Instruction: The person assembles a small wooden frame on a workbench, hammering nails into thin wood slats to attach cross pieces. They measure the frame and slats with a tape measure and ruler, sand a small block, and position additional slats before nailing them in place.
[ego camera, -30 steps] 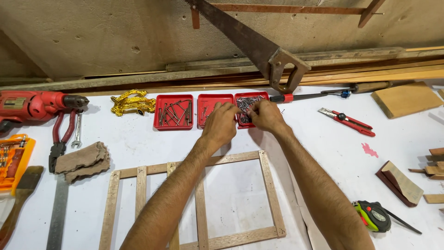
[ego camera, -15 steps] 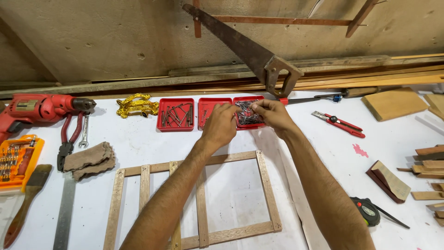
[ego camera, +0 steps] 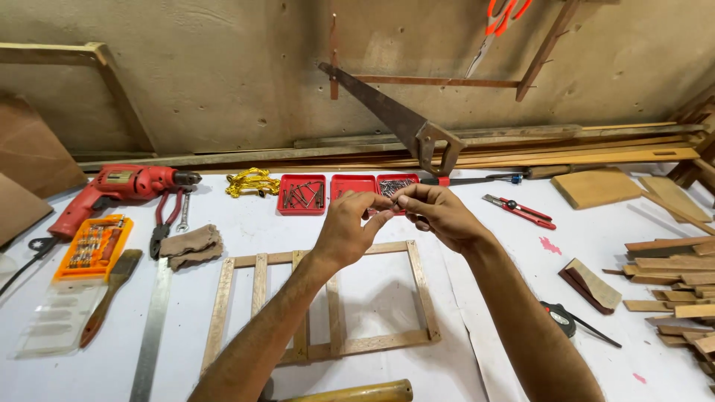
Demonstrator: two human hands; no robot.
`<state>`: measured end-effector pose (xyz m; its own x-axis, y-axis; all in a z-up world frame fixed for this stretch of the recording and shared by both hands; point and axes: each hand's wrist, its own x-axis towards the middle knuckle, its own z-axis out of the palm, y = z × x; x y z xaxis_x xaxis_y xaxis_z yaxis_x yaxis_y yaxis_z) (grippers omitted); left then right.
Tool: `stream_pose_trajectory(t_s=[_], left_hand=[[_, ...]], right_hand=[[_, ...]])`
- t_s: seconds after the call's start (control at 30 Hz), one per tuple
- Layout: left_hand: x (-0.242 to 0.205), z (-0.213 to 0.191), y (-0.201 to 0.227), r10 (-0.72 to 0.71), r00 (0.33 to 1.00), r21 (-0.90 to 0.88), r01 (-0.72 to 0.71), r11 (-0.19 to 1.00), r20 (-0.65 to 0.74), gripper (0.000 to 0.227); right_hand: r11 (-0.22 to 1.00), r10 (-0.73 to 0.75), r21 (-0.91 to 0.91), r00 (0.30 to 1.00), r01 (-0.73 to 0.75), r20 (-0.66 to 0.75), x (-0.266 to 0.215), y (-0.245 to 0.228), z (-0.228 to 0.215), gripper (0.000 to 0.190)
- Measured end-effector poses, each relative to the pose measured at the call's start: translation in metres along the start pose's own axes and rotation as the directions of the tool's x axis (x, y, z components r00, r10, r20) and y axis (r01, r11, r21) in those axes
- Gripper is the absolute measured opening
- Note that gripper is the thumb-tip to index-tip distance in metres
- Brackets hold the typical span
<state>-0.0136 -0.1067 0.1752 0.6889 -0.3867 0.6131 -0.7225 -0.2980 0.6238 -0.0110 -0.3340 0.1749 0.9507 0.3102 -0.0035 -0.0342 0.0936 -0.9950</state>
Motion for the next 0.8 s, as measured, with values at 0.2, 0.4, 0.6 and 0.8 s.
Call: stream_pose_trajectory(t_s=[0.2, 0.4, 0.6, 0.8], left_hand=[[-0.041, -0.037, 0.042, -0.098, 0.993, -0.065, 0.094, 0.993, -0.060, 0.016], [-0.094, -0.083, 0.048, -0.232, 0.960, -0.016, 0.233, 0.972, -0.158, 0.017], [-0.149, -0.131, 0.043, -0.431, 0.867, 0.103, 0.466, 0.879, -0.250, 0.024], [-0.183, -0.145, 0.027, -0.488, 0.831, -0.050, 0.494, 0.868, -0.267, 0.016]], right_hand=[[0.988, -0.105, -0.099, 0.987, 0.117, 0.118, -0.030, -0.015, 0.053, 0.021], [0.937, -0.023, -0.341, 0.987, 0.077, 0.159, -0.045, -0.033, 0.132, 0.028], [0.740, 0.009, -0.585, 0.865, 0.332, 0.502, -0.043, -0.005, 0.182, 0.032], [0.308, 0.549, -0.896, 0.709, 0.320, 0.442, -0.066, 0.054, 0.230, 0.040]])
